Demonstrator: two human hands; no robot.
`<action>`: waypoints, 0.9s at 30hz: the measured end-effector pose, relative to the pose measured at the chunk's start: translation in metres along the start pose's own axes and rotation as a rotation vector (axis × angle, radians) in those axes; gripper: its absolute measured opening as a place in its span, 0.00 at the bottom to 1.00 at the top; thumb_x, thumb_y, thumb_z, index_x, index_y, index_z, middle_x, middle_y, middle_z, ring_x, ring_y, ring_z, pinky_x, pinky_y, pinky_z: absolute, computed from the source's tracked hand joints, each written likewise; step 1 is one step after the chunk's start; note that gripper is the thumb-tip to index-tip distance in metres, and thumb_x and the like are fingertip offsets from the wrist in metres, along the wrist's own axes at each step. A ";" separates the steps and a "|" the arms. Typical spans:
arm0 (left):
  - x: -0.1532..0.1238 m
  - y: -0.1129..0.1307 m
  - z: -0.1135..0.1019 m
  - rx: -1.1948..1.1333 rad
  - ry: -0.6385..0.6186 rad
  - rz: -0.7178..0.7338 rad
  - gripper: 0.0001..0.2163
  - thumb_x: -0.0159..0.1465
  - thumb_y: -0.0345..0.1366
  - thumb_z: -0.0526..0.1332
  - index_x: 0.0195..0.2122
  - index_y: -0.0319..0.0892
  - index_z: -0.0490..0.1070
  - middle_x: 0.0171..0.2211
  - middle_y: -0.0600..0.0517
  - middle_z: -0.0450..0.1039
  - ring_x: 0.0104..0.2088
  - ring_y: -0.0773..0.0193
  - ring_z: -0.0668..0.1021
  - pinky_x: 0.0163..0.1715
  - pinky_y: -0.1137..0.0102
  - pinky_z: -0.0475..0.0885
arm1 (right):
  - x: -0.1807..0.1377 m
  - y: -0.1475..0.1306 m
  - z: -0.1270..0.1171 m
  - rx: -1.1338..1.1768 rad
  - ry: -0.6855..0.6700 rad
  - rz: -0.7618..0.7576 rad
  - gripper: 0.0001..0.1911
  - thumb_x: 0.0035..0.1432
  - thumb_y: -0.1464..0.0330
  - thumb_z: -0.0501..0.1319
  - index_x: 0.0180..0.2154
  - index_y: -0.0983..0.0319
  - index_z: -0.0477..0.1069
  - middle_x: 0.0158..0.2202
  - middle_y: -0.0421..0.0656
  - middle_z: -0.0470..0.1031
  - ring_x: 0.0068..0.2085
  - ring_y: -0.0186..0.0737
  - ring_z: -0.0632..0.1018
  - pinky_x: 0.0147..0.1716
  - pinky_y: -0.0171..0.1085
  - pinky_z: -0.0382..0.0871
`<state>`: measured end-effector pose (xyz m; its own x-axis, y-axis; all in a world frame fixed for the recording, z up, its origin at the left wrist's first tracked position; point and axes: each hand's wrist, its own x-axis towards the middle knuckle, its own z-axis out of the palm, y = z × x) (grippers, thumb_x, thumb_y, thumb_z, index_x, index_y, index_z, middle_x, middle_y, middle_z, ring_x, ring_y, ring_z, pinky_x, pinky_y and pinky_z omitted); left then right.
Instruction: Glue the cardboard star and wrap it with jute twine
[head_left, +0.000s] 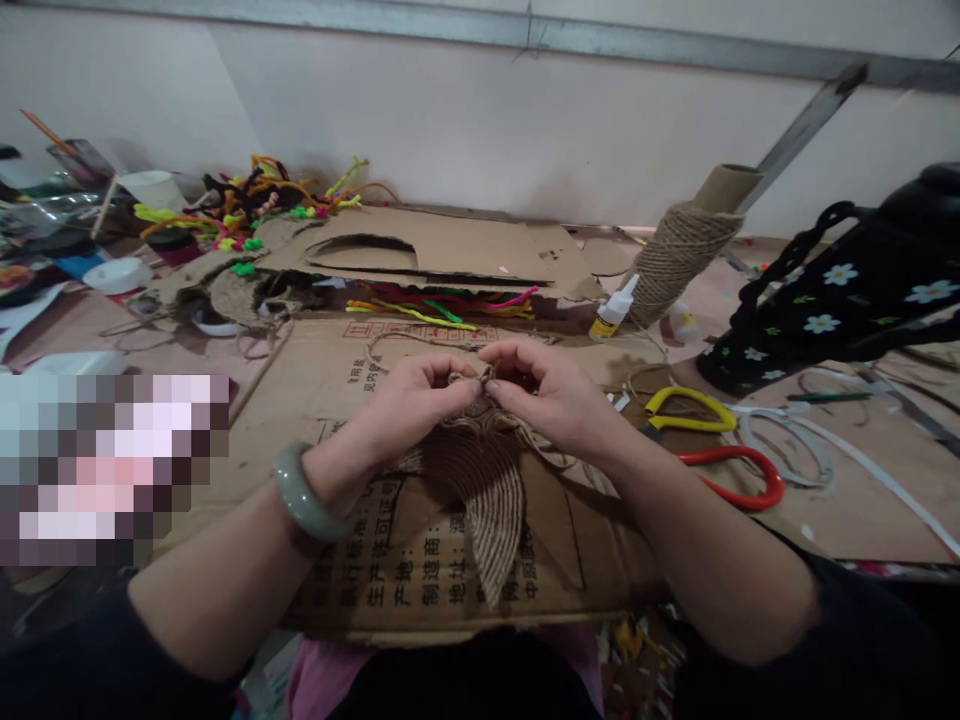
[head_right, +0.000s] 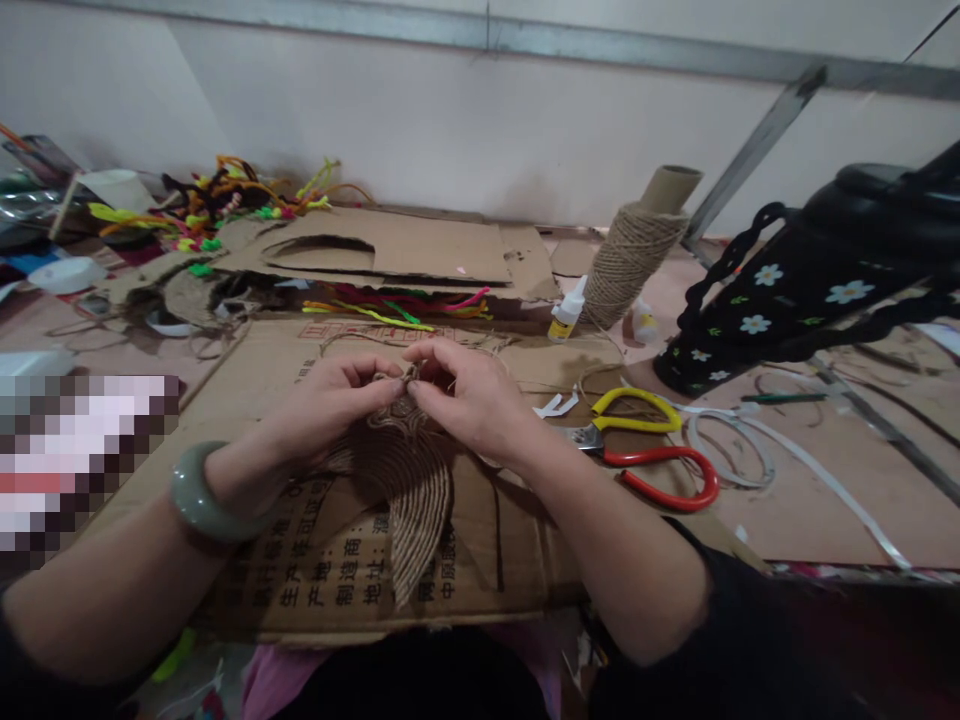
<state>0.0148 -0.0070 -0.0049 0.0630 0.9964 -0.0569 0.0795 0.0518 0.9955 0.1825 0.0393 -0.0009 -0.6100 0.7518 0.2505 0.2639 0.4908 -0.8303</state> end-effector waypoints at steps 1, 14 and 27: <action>0.000 0.000 0.001 0.004 0.006 -0.002 0.04 0.54 0.35 0.62 0.28 0.40 0.72 0.25 0.56 0.69 0.25 0.71 0.68 0.26 0.74 0.61 | 0.000 0.000 0.001 0.012 0.012 0.012 0.12 0.53 0.71 0.57 0.41 0.61 0.68 0.33 0.40 0.74 0.32 0.32 0.72 0.33 0.35 0.67; -0.002 0.003 0.005 0.032 0.046 0.037 0.04 0.53 0.34 0.62 0.26 0.40 0.71 0.25 0.55 0.70 0.25 0.70 0.69 0.25 0.74 0.62 | 0.004 -0.002 0.006 0.200 0.028 0.107 0.08 0.49 0.72 0.58 0.35 0.62 0.66 0.29 0.37 0.68 0.29 0.30 0.68 0.28 0.33 0.62; 0.000 0.003 0.003 0.051 0.061 0.111 0.05 0.54 0.36 0.62 0.27 0.39 0.72 0.26 0.55 0.71 0.26 0.70 0.70 0.29 0.73 0.65 | 0.008 0.000 0.005 0.214 0.039 0.076 0.09 0.49 0.69 0.59 0.36 0.62 0.67 0.30 0.37 0.68 0.30 0.31 0.68 0.31 0.34 0.63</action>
<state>0.0184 -0.0067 -0.0018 0.0138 0.9981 0.0599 0.1260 -0.0612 0.9901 0.1735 0.0426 -0.0014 -0.5641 0.8015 0.1985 0.1409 0.3303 -0.9333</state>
